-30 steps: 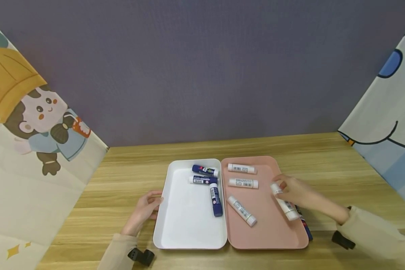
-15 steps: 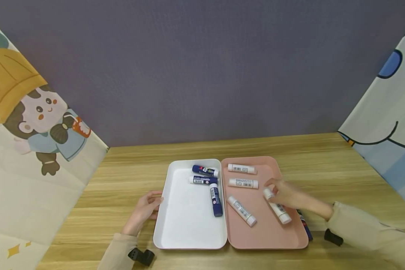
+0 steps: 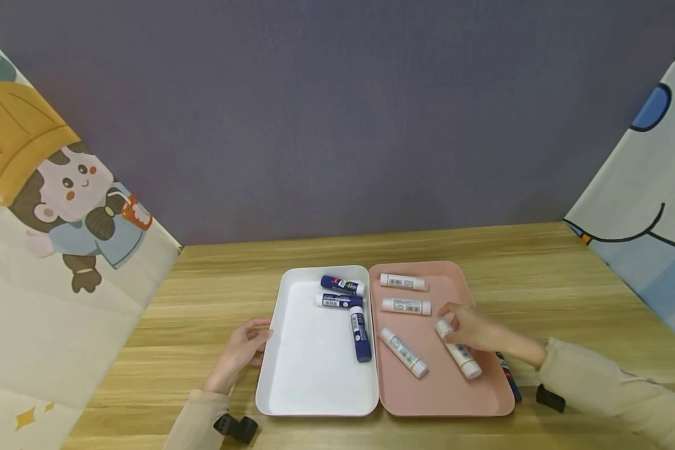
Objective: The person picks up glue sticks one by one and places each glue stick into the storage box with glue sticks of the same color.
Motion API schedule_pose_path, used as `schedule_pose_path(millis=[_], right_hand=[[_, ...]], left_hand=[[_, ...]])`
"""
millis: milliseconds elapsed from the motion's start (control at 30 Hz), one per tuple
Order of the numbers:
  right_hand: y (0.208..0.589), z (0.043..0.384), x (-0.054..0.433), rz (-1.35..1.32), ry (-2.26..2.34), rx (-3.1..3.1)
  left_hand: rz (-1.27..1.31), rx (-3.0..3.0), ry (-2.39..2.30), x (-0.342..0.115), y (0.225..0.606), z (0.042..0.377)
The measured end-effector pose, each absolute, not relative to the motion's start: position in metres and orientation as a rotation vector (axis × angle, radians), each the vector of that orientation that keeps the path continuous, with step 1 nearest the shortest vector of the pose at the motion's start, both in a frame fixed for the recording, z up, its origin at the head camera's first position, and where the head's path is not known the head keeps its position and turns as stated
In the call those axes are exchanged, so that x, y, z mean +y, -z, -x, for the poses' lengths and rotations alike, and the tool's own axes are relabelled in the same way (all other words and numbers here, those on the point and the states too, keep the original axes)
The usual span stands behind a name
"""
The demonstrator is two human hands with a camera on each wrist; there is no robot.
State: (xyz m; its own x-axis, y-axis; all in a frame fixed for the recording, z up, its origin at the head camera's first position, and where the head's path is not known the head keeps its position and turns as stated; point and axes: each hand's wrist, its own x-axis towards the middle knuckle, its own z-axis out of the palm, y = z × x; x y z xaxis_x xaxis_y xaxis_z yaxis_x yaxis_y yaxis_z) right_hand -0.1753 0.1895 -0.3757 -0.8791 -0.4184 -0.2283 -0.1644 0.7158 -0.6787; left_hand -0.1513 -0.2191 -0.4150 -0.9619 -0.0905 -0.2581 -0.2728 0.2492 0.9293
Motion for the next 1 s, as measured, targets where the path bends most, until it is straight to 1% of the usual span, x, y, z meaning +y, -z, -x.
schedule_pose_path(millis=[333,567,733,1000], right_hand=[[0.374,0.174,0.188,0.397,1.066,2.541],[0.363,0.171,0.197,0.529,1.138,2.609],[0.357,0.167,0.208,0.567,1.121,2.673],[0.358,0.161,0.223,0.478,1.132,2.684]], left_hand=[[0.337,2.347,-1.821,-0.218,0.413,0.152],[0.341,2.345,-1.827,-0.219,0.412,0.152],[0.34,2.339,-1.826,-0.219,0.414,0.151],[0.336,2.337,-1.826,-0.22,0.415,0.149]])
